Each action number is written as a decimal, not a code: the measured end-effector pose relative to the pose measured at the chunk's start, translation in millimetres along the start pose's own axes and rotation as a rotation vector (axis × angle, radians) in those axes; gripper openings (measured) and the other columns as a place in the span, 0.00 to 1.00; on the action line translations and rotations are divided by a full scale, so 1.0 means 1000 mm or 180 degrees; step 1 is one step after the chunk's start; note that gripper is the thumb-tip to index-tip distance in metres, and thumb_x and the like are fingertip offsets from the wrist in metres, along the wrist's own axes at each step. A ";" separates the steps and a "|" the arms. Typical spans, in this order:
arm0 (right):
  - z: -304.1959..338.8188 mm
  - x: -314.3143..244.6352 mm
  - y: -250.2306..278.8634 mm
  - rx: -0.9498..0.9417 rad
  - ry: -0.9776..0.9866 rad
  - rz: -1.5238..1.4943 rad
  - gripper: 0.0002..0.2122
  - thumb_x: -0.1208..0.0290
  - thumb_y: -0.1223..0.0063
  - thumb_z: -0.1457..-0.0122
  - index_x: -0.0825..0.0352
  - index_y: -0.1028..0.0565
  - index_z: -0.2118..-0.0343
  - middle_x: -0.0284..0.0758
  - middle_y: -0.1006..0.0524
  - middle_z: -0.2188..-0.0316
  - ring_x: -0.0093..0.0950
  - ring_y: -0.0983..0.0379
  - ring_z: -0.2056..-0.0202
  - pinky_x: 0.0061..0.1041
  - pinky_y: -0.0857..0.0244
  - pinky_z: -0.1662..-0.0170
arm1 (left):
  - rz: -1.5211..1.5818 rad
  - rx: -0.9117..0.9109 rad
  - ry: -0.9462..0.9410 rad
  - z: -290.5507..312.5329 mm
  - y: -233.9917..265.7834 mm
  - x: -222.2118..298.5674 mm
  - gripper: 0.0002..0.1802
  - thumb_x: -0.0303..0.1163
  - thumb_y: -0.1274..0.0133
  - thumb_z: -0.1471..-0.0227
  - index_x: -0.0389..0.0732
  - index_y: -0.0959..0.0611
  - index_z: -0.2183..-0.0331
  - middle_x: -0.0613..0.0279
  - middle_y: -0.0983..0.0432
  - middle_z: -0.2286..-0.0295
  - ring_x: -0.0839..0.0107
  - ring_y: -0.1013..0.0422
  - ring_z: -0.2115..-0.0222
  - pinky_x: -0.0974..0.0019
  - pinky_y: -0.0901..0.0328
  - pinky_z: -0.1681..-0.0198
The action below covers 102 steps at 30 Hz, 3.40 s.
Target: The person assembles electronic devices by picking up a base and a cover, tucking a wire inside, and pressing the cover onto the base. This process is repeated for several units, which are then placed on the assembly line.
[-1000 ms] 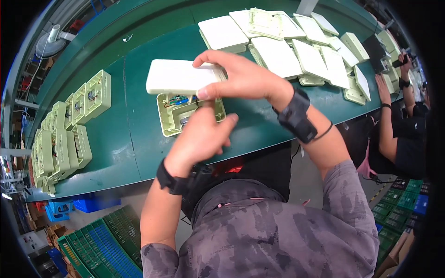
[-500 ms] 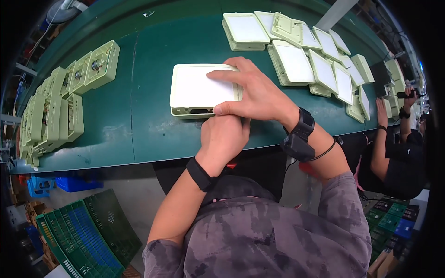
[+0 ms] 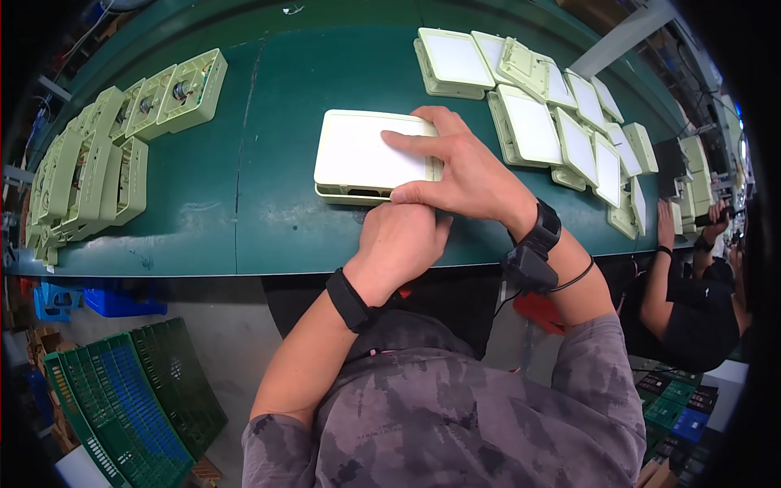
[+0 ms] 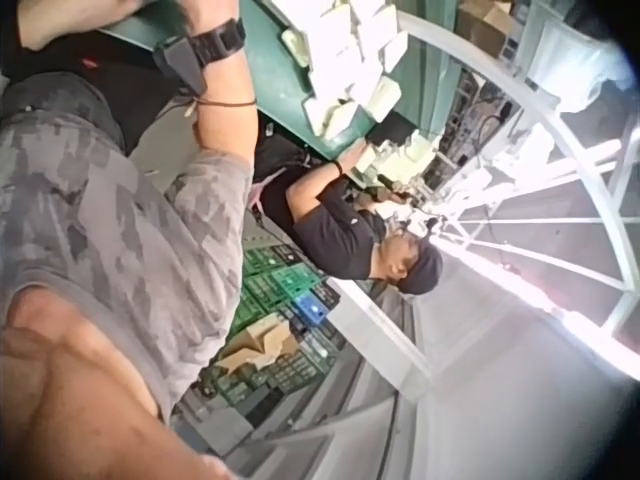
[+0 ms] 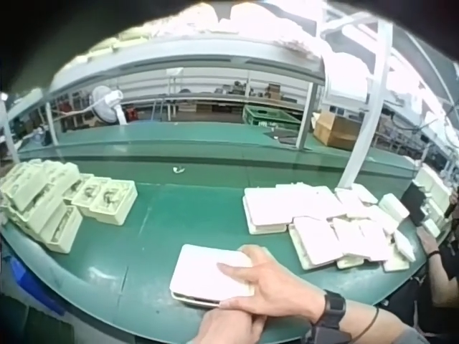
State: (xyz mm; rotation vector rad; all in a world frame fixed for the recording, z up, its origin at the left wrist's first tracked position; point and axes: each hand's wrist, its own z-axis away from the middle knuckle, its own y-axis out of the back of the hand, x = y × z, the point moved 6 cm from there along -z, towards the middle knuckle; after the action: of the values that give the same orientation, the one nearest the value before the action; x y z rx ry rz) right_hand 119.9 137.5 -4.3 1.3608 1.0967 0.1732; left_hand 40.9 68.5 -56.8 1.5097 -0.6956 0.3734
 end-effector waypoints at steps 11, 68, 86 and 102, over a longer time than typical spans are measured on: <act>0.000 -0.007 -0.004 -0.0149 -0.0049 0.0135 0.31 0.52 0.34 0.48 0.54 0.26 0.40 0.57 0.40 0.39 0.54 0.42 0.38 0.43 0.44 0.37 | -0.0250 -0.1319 -0.0165 0.004 0.024 0.003 0.21 0.45 0.44 0.46 0.34 0.15 0.74 0.48 0.18 0.74 0.51 0.21 0.70 0.51 0.28 0.63; 0.349 0.405 0.388 0.2430 -0.2107 0.4235 0.29 0.64 0.30 0.52 0.70 0.29 0.48 0.49 0.25 0.53 0.49 0.30 0.49 0.46 0.35 0.47 | -0.2072 0.1291 0.0601 -0.030 0.161 -0.120 0.43 0.47 0.34 0.53 0.29 0.30 0.45 0.39 0.29 0.49 0.42 0.35 0.46 0.47 0.38 0.43; 0.012 0.110 0.161 0.1451 -0.0066 0.1386 0.26 0.76 0.31 0.53 0.68 0.28 0.49 0.44 0.29 0.45 0.44 0.34 0.43 0.37 0.38 0.39 | -0.2245 0.1260 0.0407 -0.026 0.139 -0.108 0.17 0.40 0.37 0.48 0.37 0.14 0.63 0.49 0.19 0.68 0.51 0.22 0.68 0.54 0.28 0.65; -0.038 0.092 0.096 0.1466 -0.0270 0.1496 0.13 0.72 0.48 0.36 0.72 0.26 0.52 0.42 0.21 0.59 0.37 0.23 0.59 0.33 0.30 0.51 | -0.0513 0.0508 -0.0507 0.021 0.132 -0.081 0.53 0.30 0.31 0.60 0.29 0.42 0.37 0.36 0.36 0.43 0.44 0.35 0.43 0.51 0.38 0.41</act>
State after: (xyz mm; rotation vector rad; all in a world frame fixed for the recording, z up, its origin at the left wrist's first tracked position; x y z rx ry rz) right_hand 187.1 252.2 34.4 2.0135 0.7528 0.2095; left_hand -106.9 71.2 -6.3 1.7486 -0.6754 0.1909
